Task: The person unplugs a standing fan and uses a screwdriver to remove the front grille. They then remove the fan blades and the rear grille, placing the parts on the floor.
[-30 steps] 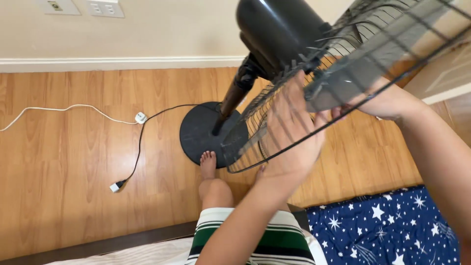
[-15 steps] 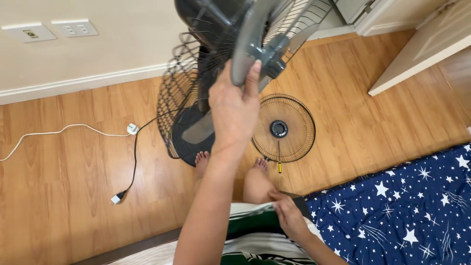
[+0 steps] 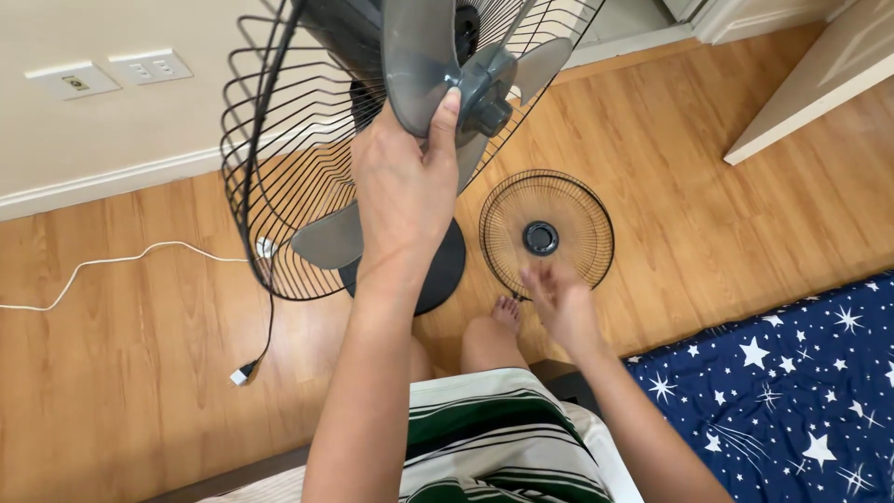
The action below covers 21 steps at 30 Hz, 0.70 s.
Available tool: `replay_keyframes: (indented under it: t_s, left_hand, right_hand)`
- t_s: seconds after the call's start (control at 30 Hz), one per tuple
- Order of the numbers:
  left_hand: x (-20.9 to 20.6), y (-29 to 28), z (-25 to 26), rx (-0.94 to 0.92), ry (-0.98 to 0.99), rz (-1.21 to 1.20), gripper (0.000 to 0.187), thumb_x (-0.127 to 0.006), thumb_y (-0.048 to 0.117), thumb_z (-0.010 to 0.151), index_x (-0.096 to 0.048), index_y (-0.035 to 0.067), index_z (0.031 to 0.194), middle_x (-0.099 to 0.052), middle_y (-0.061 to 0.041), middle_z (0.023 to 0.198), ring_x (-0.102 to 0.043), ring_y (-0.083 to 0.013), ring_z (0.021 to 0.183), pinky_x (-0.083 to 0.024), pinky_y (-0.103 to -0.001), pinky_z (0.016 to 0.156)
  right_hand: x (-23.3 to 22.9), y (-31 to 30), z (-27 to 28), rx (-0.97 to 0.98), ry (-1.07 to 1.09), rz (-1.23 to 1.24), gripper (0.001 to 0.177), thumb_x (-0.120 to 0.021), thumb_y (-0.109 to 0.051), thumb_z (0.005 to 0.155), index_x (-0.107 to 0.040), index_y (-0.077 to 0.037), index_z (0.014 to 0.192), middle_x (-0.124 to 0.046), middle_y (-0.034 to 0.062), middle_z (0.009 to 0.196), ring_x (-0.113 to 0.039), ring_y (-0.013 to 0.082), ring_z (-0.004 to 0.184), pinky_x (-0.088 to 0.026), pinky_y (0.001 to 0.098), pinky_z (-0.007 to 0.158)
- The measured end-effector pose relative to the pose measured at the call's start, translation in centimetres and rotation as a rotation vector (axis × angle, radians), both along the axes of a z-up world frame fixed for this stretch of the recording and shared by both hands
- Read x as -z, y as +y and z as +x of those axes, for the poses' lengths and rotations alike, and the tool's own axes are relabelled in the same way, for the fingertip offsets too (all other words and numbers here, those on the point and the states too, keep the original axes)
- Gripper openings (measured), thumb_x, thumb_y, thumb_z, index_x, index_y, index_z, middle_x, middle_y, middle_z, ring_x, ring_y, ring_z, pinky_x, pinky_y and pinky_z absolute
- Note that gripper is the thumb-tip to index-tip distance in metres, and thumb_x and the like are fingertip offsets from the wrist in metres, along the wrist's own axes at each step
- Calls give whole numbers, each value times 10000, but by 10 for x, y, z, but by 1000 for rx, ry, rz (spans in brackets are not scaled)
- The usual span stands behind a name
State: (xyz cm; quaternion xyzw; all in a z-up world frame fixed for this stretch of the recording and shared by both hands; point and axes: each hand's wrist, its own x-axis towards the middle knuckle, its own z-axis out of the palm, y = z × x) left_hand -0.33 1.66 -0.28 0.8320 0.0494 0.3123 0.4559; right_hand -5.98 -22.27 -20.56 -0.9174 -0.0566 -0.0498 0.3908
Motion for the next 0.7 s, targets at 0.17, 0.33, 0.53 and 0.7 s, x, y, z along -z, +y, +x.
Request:
replay_keyframes:
  t_s: [0.17, 0.33, 0.53, 0.7]
  left_hand:
    - [-6, 2, 5, 15, 10, 76, 277, -677, 271, 1007, -695, -4, 979, -701, -170, 730, -689, -368, 690, -519, -469, 667]
    - [-14, 3, 9, 42, -26, 138, 254, -681, 243, 1003, -699, -9, 1029, -723, -206, 822, -693, -422, 789, -529, -497, 744]
    - [-19, 13, 16, 153, 47, 143, 245, -694, 248, 970, -715, 10, 1026, -737, -207, 840, -703, -426, 829, -537, -492, 757]
    - [-20, 20, 29, 320, 107, 50, 233, -707, 234, 914, -724, 17, 996, -735, -214, 849, -729, -399, 833, -574, -452, 760]
  right_hand:
    - [-132, 37, 52, -141, -448, 62, 372, -832, -204, 944, -613, 2, 1162, -663, 84, 1001, -687, 189, 811, -571, 309, 721]
    - [-200, 59, 101, -431, -297, 67, 398, -857, -262, 908, -625, 11, 1082, -696, 74, 910, -698, 159, 747, -566, 301, 641]
    - [-234, 72, 159, -534, 711, 177, 383, -679, -345, 861, -735, -4, 1025, -773, 127, 881, -733, 178, 688, -617, 327, 570]
    - [-237, 86, 177, -541, 1018, 112, 468, -570, -402, 866, -736, 11, 1014, -783, 171, 857, -729, 219, 653, -594, 323, 545]
